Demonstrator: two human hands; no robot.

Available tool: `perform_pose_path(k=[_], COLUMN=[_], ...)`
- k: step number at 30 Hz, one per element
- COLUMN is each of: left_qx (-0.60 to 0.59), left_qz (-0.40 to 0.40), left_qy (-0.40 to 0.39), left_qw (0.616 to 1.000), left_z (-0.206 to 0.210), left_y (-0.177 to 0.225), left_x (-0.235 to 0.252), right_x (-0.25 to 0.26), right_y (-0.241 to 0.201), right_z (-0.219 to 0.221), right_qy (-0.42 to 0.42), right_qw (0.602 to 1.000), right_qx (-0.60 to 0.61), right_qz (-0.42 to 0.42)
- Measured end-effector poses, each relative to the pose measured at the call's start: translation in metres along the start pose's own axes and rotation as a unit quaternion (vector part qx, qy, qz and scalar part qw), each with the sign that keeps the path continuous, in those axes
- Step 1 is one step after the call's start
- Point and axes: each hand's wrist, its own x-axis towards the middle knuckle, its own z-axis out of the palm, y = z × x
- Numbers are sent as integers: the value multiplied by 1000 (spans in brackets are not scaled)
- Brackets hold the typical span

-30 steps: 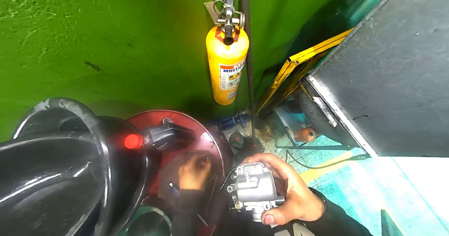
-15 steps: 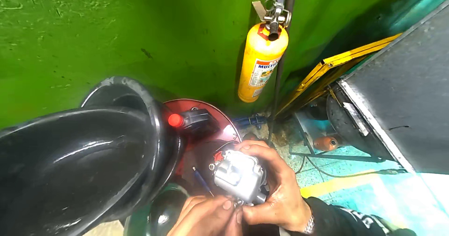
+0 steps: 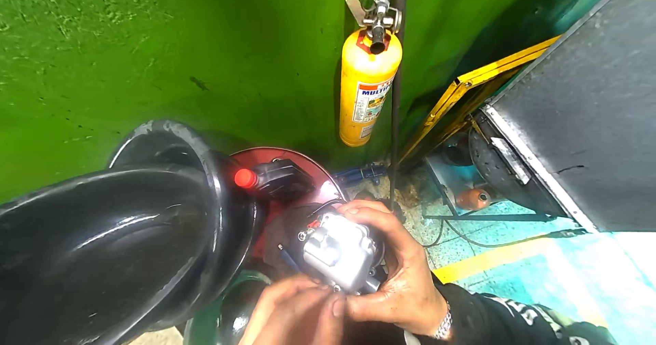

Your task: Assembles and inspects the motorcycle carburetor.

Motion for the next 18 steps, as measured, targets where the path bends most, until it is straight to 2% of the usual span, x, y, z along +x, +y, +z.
perform_pose_path(k=[2,8,18], left_qx=[-31,38,34], left_qz=[-20,14,8], left_qy=[8,15,1], left_qw=[999,999,999], left_z=[3,10,17], left_y=[0,5,6], left_x=[-1,-2,-2], right_x=[0,-2,-4], right_y=[-1,1,1], right_z=[-1,-2,-10], right_qy=[3,8,22], right_qw=[1000,1000,999], right_qx=[-1,-1,21], right_qz=[-5,-15,-10])
